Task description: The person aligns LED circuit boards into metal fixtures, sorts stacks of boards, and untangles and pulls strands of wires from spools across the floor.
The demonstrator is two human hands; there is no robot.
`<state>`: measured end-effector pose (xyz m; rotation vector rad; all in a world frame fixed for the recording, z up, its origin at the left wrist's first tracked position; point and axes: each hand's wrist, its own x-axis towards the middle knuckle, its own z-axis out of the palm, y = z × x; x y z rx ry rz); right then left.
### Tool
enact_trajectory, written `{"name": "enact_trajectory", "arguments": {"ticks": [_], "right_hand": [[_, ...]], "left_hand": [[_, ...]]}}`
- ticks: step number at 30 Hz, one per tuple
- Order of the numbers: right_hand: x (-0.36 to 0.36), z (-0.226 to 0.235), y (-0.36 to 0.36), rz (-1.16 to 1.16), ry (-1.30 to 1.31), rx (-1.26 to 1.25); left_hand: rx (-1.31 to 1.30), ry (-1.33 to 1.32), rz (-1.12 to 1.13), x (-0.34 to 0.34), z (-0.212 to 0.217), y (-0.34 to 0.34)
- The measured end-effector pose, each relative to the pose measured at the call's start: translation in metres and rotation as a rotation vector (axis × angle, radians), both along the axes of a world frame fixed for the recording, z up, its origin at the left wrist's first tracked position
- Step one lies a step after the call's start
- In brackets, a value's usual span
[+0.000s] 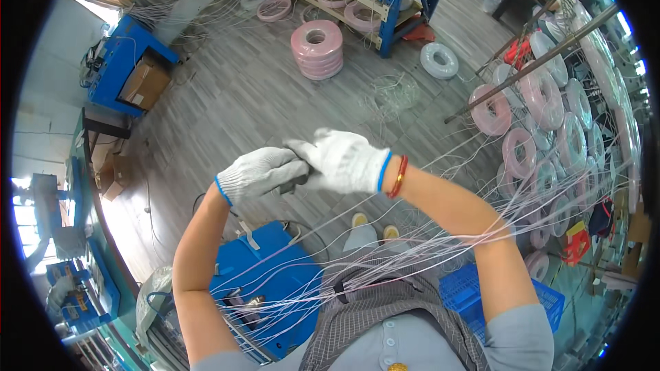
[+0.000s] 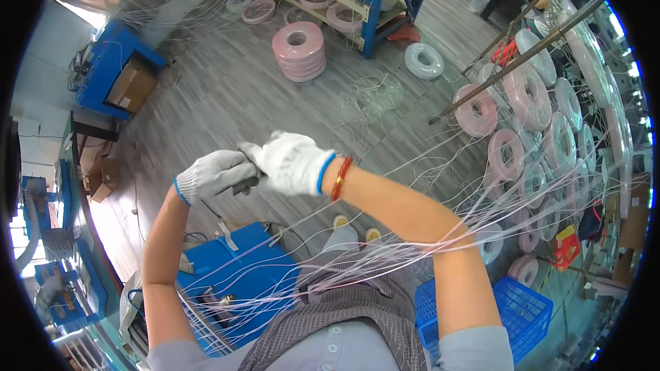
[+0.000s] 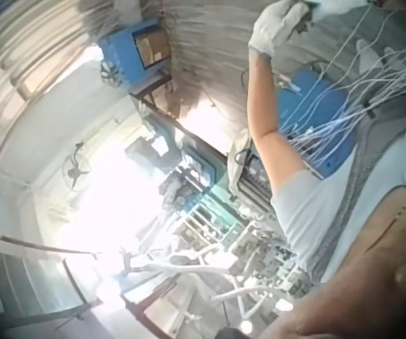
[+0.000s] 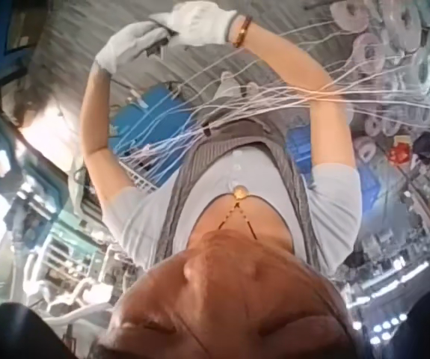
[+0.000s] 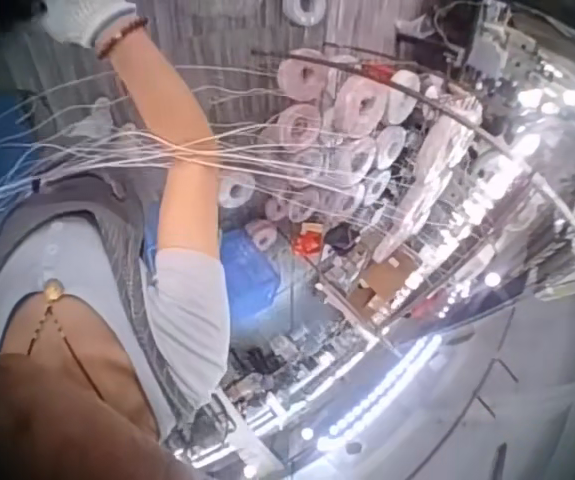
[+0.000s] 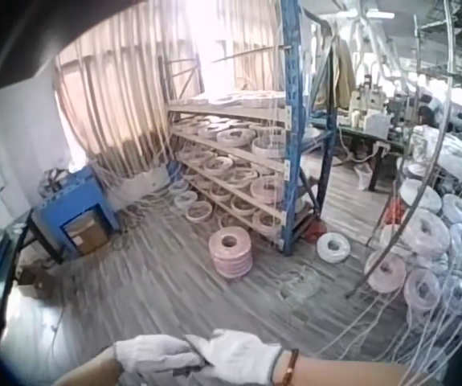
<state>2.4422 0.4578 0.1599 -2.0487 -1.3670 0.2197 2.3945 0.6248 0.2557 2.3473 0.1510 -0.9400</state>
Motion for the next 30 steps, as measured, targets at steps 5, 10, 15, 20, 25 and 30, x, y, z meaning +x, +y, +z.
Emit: {"name": "enact_trajectory", "arguments": {"ticks": [5,10,15,20,25,30], "right_hand": [[0.071,-0.015,-0.096,-0.044,-0.383,0.427],[0.142,-0.058,-0.217,-1.226,0.639,1.07],[0.145,-0.119,-0.322,-1.323,0.397,1.16],[0.081,-0.105,-0.295,-0.862,-0.441,-0.296],[-0.061,-0.159,-0.275,-0.432,0.723,0.334],[-0.276,-0.242,-0.379,-0.942,1.965,1.11]], "left_hand": [[0.2,-0.025,0.089,-0.013,0.001,0.048],[0.679,-0.083,0.101,-0.025,-0.042,0.128],[0.886,-0.448,-0.259,-0.066,-0.107,0.28],[0.166,-0.193,1.253,-0.07,-0.114,0.317],[-0.39,-0.528,1.552,-0.054,-0.119,0.349],[0.808,0.113,0.78,-0.043,-0.179,0.276]]}}
